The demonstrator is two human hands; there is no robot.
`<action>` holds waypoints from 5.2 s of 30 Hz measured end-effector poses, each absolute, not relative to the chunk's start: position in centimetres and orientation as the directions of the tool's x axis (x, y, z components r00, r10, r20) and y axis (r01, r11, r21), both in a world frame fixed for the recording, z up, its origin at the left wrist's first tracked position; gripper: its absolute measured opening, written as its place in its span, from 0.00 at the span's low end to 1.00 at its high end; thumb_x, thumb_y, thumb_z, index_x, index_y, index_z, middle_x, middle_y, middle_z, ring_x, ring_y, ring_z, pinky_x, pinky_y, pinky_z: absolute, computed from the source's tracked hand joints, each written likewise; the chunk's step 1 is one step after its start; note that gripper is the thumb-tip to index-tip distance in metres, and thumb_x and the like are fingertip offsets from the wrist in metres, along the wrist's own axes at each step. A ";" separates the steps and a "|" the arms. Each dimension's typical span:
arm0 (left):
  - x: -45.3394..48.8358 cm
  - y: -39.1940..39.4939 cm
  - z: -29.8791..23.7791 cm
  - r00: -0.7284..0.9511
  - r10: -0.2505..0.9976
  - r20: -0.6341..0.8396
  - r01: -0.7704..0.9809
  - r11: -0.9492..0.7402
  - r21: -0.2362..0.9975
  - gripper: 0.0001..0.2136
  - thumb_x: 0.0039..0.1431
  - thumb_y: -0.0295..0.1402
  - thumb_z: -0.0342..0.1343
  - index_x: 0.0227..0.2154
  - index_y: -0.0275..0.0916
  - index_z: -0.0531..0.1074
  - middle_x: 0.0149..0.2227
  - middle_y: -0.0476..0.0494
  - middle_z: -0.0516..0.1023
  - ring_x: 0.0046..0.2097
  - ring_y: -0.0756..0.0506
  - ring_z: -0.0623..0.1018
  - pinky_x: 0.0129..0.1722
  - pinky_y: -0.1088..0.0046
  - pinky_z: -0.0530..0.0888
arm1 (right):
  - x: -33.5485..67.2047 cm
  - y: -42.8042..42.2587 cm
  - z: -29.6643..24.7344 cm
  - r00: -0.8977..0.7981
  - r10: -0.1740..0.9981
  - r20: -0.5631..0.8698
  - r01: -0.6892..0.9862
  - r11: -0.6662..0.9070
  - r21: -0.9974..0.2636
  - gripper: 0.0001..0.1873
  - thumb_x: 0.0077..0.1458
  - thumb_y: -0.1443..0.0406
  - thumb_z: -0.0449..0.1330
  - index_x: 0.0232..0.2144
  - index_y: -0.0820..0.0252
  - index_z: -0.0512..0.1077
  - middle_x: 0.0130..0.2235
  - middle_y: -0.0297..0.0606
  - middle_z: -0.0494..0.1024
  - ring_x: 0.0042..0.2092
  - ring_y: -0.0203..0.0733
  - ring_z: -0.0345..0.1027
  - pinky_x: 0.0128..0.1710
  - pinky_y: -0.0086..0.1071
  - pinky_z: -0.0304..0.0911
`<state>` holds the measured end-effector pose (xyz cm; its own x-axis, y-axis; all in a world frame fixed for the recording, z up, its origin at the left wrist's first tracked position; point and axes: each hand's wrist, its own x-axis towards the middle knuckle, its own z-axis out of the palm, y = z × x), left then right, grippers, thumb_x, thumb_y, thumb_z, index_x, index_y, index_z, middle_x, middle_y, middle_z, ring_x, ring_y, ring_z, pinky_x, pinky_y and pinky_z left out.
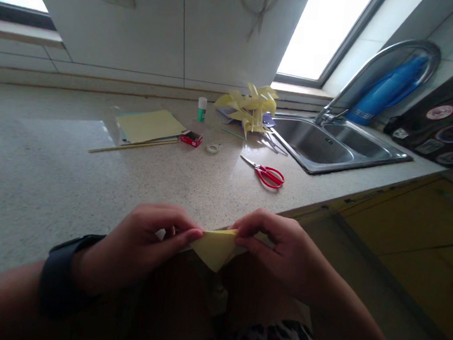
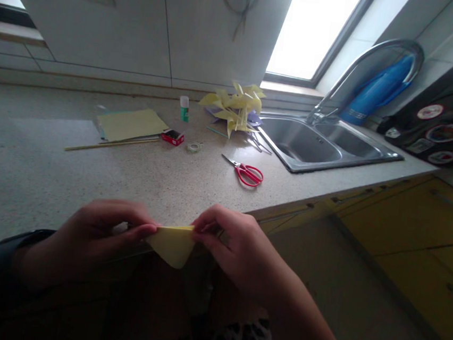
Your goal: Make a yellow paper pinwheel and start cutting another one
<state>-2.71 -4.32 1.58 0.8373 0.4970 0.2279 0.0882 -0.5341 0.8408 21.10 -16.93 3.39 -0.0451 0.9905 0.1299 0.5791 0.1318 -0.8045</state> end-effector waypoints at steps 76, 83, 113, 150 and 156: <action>-2.2 -4.1 1.7 0.658 0.752 0.042 0.198 -0.227 0.953 0.14 0.63 0.43 0.58 0.30 0.38 0.79 0.22 0.50 0.75 0.23 0.51 0.70 0.20 0.79 0.66 | 17.7 -15.8 0.6 0.007 0.979 -0.205 -0.152 -0.201 -0.968 0.19 0.59 0.51 0.65 0.40 0.61 0.76 0.36 0.38 0.77 0.34 0.37 0.68 0.33 0.30 0.62; -2.2 -3.8 1.5 0.659 0.752 0.011 0.213 -0.200 0.956 0.15 0.64 0.45 0.58 0.32 0.38 0.79 0.23 0.49 0.77 0.23 0.51 0.71 0.21 0.79 0.67 | 17.8 -15.8 0.3 0.092 0.955 -0.284 -0.058 -0.279 -0.958 0.23 0.60 0.48 0.63 0.34 0.64 0.79 0.28 0.36 0.78 0.27 0.33 0.66 0.27 0.27 0.57; -1.7 -3.4 2.4 0.714 0.671 -0.198 0.236 0.036 0.971 0.11 0.63 0.39 0.60 0.34 0.35 0.81 0.24 0.49 0.79 0.24 0.54 0.72 0.21 0.83 0.66 | 18.8 -15.4 1.1 0.155 0.947 -0.282 -0.159 -0.258 -0.953 0.19 0.55 0.51 0.69 0.32 0.63 0.77 0.27 0.35 0.79 0.27 0.32 0.71 0.28 0.25 0.65; -2.5 -3.9 0.5 0.743 0.611 0.274 0.099 -0.505 0.857 0.13 0.61 0.32 0.65 0.48 0.46 0.81 0.36 0.48 0.84 0.31 0.52 0.77 0.29 0.78 0.72 | 20.6 -16.8 1.1 0.173 0.953 -0.249 -0.088 -0.237 -0.968 0.15 0.59 0.53 0.66 0.35 0.60 0.79 0.31 0.35 0.79 0.29 0.33 0.72 0.31 0.24 0.71; -2.5 -3.8 0.9 0.772 0.631 0.076 0.153 -0.301 0.941 0.17 0.55 0.40 0.69 0.46 0.42 0.80 0.34 0.46 0.80 0.30 0.50 0.74 0.28 0.76 0.73 | 20.8 -17.2 1.1 0.176 0.968 -0.178 0.088 -0.196 -0.977 0.14 0.61 0.53 0.64 0.34 0.58 0.77 0.32 0.34 0.78 0.32 0.35 0.73 0.32 0.26 0.70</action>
<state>-2.49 -3.78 0.86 0.7723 0.6308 0.0756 0.1534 -0.3007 0.9413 20.85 -17.16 1.12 0.1761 0.9681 -0.1780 0.0881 -0.1956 -0.9767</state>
